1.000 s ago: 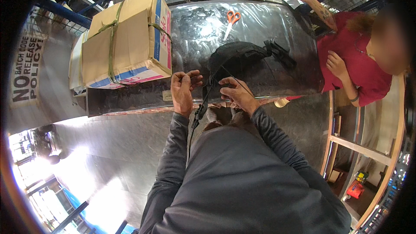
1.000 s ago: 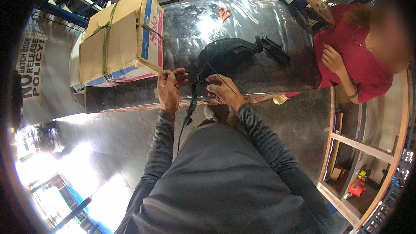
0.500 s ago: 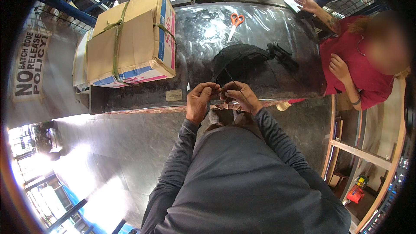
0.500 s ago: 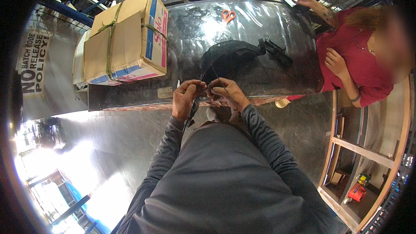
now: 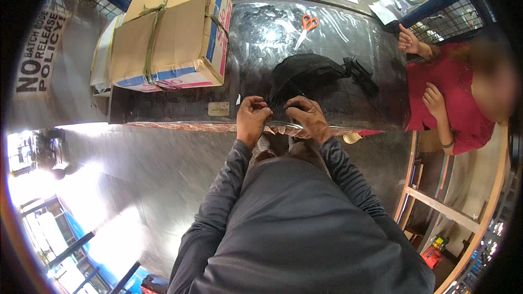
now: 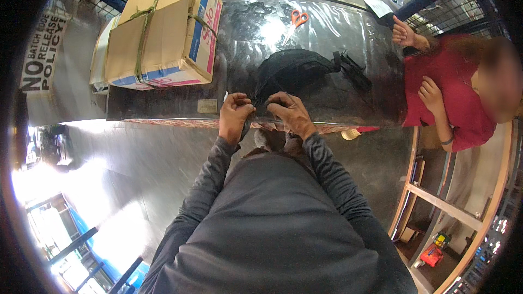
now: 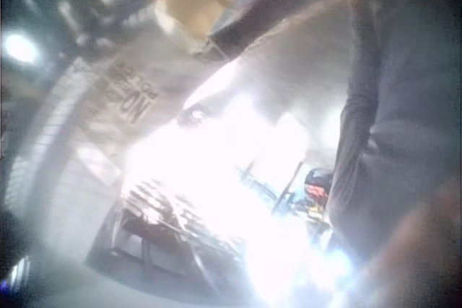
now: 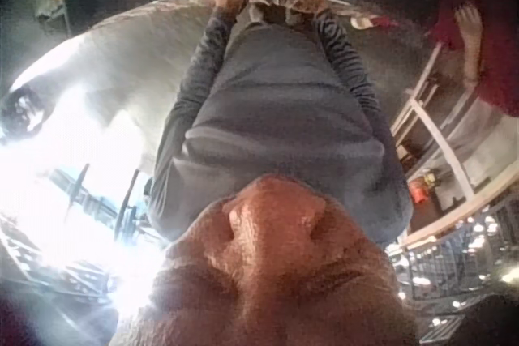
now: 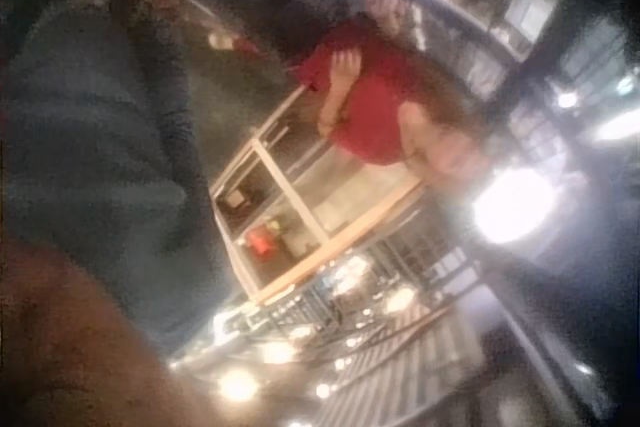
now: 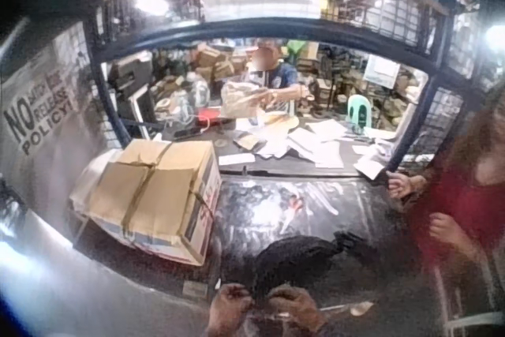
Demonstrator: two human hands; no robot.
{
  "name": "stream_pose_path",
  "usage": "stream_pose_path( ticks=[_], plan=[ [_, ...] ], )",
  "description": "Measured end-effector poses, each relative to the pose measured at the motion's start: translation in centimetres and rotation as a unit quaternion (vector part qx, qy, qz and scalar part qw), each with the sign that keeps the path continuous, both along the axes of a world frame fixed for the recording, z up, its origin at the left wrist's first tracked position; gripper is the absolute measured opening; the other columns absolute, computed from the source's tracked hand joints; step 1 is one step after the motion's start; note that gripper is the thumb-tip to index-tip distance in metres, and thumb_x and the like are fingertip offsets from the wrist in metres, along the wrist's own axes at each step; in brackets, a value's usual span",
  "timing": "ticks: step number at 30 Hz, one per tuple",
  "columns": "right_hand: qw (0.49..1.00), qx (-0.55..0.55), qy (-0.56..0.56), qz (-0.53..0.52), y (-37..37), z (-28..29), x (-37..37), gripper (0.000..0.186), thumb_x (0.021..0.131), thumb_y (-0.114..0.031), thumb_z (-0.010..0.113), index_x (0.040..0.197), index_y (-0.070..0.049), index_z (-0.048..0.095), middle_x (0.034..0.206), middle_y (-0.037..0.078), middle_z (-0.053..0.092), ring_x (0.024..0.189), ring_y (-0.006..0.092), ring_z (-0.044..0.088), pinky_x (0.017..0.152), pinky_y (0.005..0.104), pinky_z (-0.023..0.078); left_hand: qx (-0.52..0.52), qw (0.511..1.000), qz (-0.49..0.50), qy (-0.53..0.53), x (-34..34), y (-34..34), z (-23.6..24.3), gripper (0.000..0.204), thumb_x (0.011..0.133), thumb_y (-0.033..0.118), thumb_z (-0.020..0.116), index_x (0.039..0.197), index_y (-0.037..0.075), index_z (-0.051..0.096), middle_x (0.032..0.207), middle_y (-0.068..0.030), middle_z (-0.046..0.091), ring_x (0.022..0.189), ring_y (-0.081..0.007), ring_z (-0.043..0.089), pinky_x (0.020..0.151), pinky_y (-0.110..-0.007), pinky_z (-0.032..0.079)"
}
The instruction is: The person manipulates a black fabric bag on a metal workbench, threading a cord through its edge and adjusting the drawstring. They then use orange-handled scissors to trim excess cord. A second person briefly appears in the background.
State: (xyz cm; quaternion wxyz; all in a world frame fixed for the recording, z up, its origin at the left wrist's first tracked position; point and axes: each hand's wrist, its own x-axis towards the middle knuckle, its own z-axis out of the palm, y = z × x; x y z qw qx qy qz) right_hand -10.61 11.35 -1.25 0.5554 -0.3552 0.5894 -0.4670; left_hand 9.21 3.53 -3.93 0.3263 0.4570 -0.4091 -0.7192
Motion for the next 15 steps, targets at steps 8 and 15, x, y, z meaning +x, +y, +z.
stream_pose_path(
  ticks=[8, 15],
  plan=[
    [0.971, -0.163, 0.168, 0.050, -0.6, -0.3, -0.1, 0.012, 0.093, -0.009, 0.069, 0.103, -0.002, 0.068, 0.100, 0.002, 0.065, 0.089, 0.0114, 0.061, 0.077, 0.0271, 0.051, 0.247, 0.961, -0.044, 0.119, 1.0, -0.9, -0.1, 0.052, 0.096, 0.002, 0.069, 0.142, -0.001, 0.046, 0.110, -0.0135, 0.067, 0.096, -0.0228, 0.069, 0.082, -0.035, 0.061],
    [0.995, -0.093, 0.002, -0.028, -0.5, -0.6, 0.1, 0.010, 0.095, -0.013, 0.068, 0.100, -0.004, 0.068, 0.093, -0.001, 0.063, 0.083, 0.0116, 0.060, 0.076, 0.0291, 0.051, 0.284, 0.943, -0.109, 0.133, 0.8, -1.7, -0.3, 0.027, 0.100, 0.007, 0.067, 0.126, 0.005, 0.059, 0.104, -0.0061, 0.070, 0.095, -0.0183, 0.070, 0.084, -0.034, 0.059]
  ],
)
